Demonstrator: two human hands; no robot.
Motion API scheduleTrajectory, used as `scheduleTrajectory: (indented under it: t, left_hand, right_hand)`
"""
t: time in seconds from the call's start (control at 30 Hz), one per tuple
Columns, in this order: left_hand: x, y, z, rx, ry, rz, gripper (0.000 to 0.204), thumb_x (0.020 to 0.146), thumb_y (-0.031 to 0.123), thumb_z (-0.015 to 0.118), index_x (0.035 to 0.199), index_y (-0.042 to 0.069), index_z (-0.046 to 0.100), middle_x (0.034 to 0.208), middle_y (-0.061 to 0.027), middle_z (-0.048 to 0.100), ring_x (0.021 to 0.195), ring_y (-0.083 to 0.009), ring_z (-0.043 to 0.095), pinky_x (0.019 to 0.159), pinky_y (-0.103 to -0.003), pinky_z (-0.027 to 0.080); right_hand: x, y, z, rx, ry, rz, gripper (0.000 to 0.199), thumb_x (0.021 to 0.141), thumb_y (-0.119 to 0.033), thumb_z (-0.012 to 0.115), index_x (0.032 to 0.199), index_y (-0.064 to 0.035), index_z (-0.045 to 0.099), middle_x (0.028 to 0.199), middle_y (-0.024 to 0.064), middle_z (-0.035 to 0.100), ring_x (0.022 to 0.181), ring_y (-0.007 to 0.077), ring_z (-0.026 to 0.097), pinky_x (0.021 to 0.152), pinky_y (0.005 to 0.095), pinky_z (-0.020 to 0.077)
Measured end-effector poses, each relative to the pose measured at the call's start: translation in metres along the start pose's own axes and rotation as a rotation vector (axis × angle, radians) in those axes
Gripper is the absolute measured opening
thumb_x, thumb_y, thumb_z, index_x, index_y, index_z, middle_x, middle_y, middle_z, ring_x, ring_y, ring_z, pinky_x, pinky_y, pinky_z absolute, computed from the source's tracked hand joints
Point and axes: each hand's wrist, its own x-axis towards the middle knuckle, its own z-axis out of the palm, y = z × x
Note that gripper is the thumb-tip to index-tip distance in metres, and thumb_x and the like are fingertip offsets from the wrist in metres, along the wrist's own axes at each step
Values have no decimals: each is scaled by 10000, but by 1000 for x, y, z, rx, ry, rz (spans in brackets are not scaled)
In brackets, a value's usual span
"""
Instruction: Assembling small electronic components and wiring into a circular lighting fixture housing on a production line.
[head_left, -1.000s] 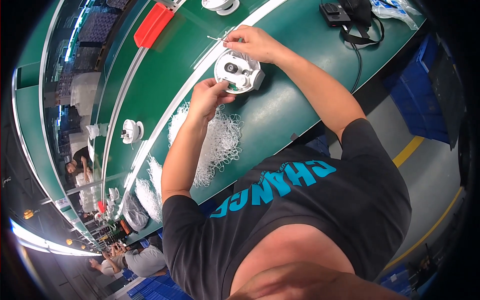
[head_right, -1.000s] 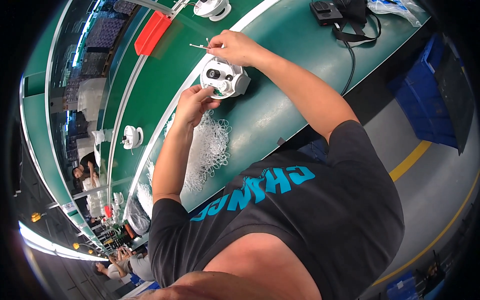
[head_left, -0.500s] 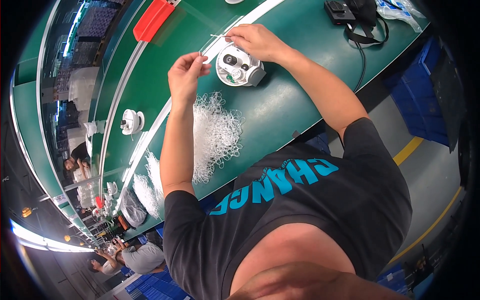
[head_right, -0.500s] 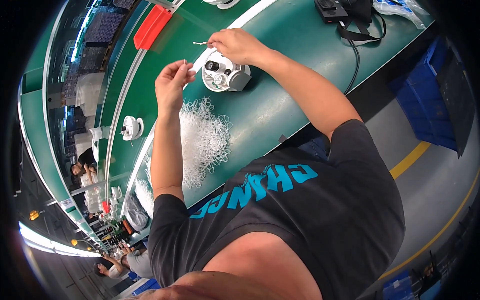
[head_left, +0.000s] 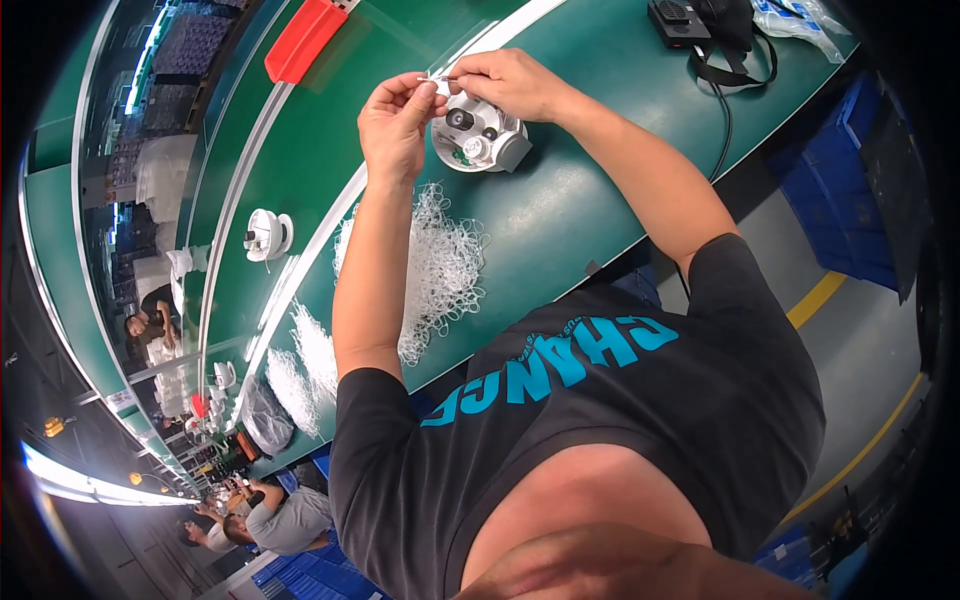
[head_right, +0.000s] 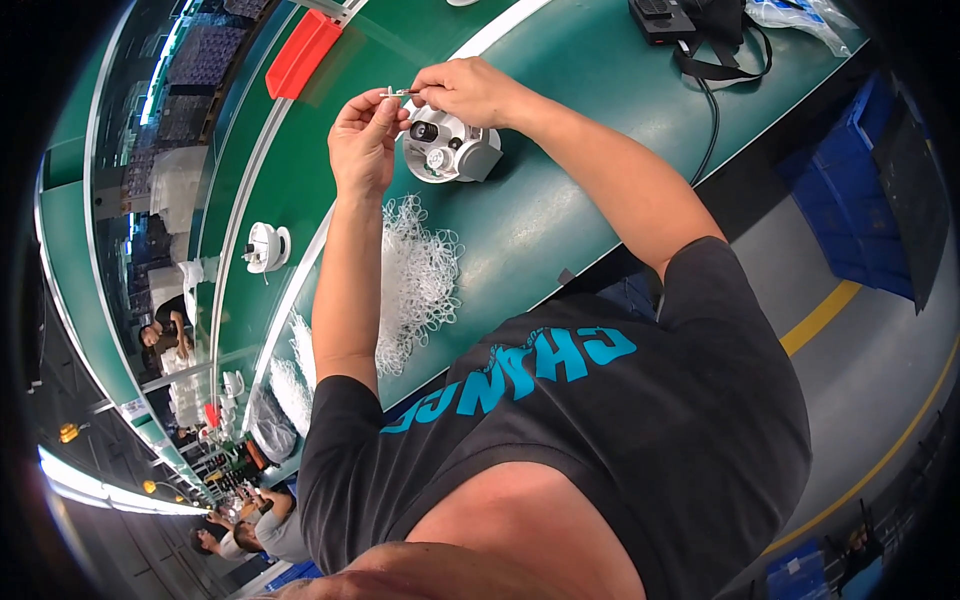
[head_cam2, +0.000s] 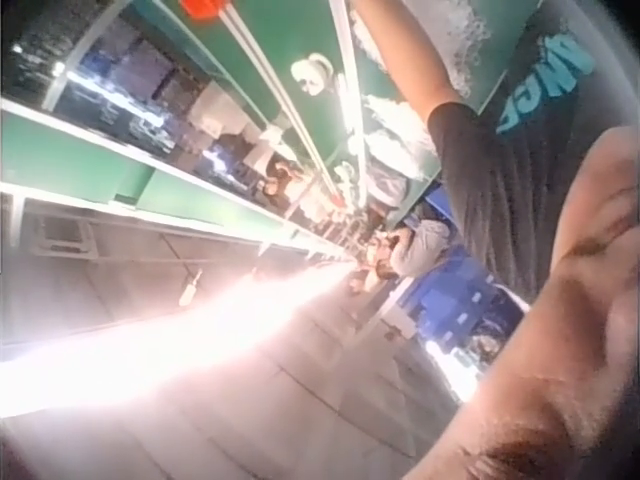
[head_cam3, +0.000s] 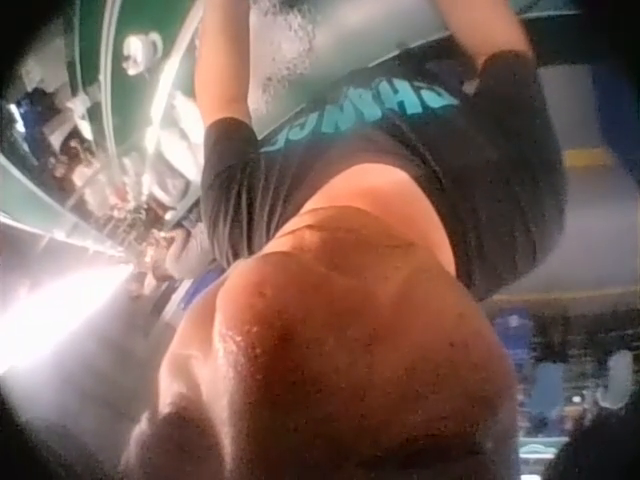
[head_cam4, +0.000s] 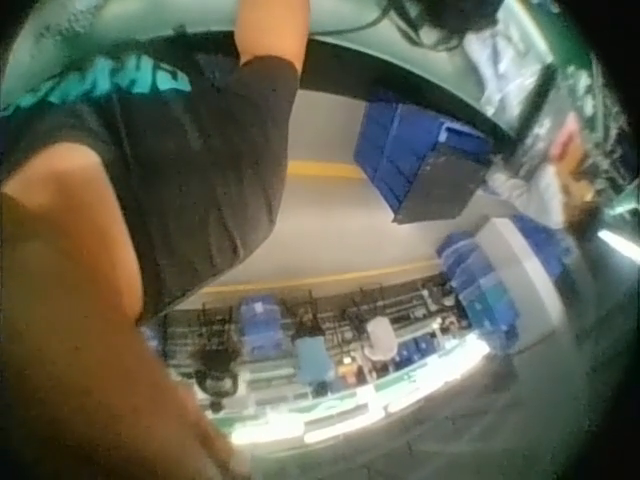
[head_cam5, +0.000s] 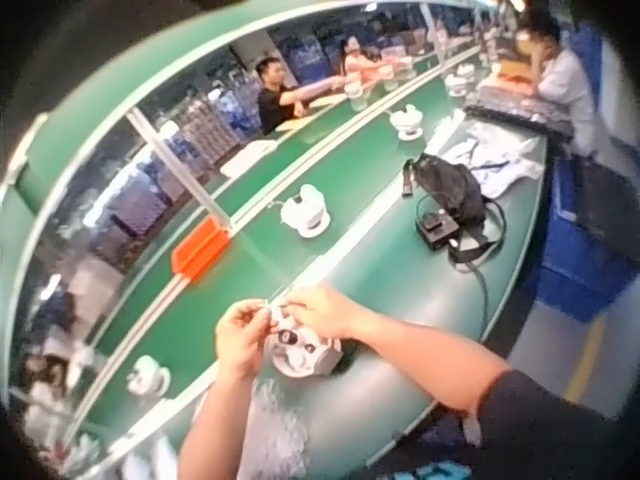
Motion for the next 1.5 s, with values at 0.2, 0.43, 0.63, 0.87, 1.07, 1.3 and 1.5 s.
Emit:
scheduleTrajectory:
  t: [0.2, 0.43, 0.63, 0.87, 1.07, 1.3, 1.5]
  left_hand:
    - [9, 0, 2, 261, -81, 67, 160, 846, 9, 706, 988, -35, 646, 866, -95, 678, 727, -150, 650, 639, -263, 532]
    - [7, 3, 9, 389, -76, 73, 153, 838, 51, 732, 955, -27, 672, 787, -49, 683, 675, -107, 626, 596, -228, 501]
    - [5, -2, 0, 532, -18, 43, 106, 858, 66, 718, 929, -9, 698, 775, -17, 658, 623, -57, 540, 540, -198, 421]
    - [3, -7, -1, 577, -52, 90, 135, 853, 84, 726, 943, -14, 703, 794, -23, 688, 684, -62, 598, 597, -207, 481]
    - [3, -11, -2, 861, -45, 80, 169, 867, 126, 712, 950, -21, 696, 793, -66, 701, 705, -89, 624, 627, -246, 503]
    - [0, -13, -5, 1163, -137, 230, 115, 800, 56, 683, 914, 44, 695, 845, -126, 689, 733, -249, 662, 667, -348, 514]
    - [-7, -6, 2, 1397, -252, 403, 217, 690, -29, 643, 882, 68, 667, 875, -143, 659, 796, -344, 647, 695, -419, 509]
  right_hand:
    - [0, 4, -1, 0, 13, -29, 265, 918, -174, 523, 1092, -29, 660, 895, 50, 706, 727, 103, 605, 658, 270, 488]
    - [-2, 3, -1, -23, -19, -29, 241, 929, -176, 534, 1066, -23, 661, 834, 56, 690, 723, 104, 603, 656, 283, 486]
    - [0, 15, 4, -127, 109, -299, 203, 922, -145, 561, 1030, 1, 653, 822, 79, 672, 736, 141, 617, 672, 308, 498]
    - [-3, 5, 8, -11, 103, -202, 204, 913, -164, 592, 1024, -10, 667, 860, 91, 683, 744, 192, 641, 682, 313, 505]
    - [-2, 12, 13, -150, 161, -250, 194, 909, -197, 613, 973, -29, 686, 894, 80, 670, 786, 158, 623, 713, 309, 502]
    - [3, 15, 14, 528, 216, 97, 205, 936, -220, 580, 961, -31, 657, 882, 23, 644, 885, 108, 567, 852, 270, 440]
    - [4, 16, 1, 177, 88, 146, 221, 939, -244, 551, 918, -41, 637, 853, 43, 646, 827, 134, 584, 756, 318, 453]
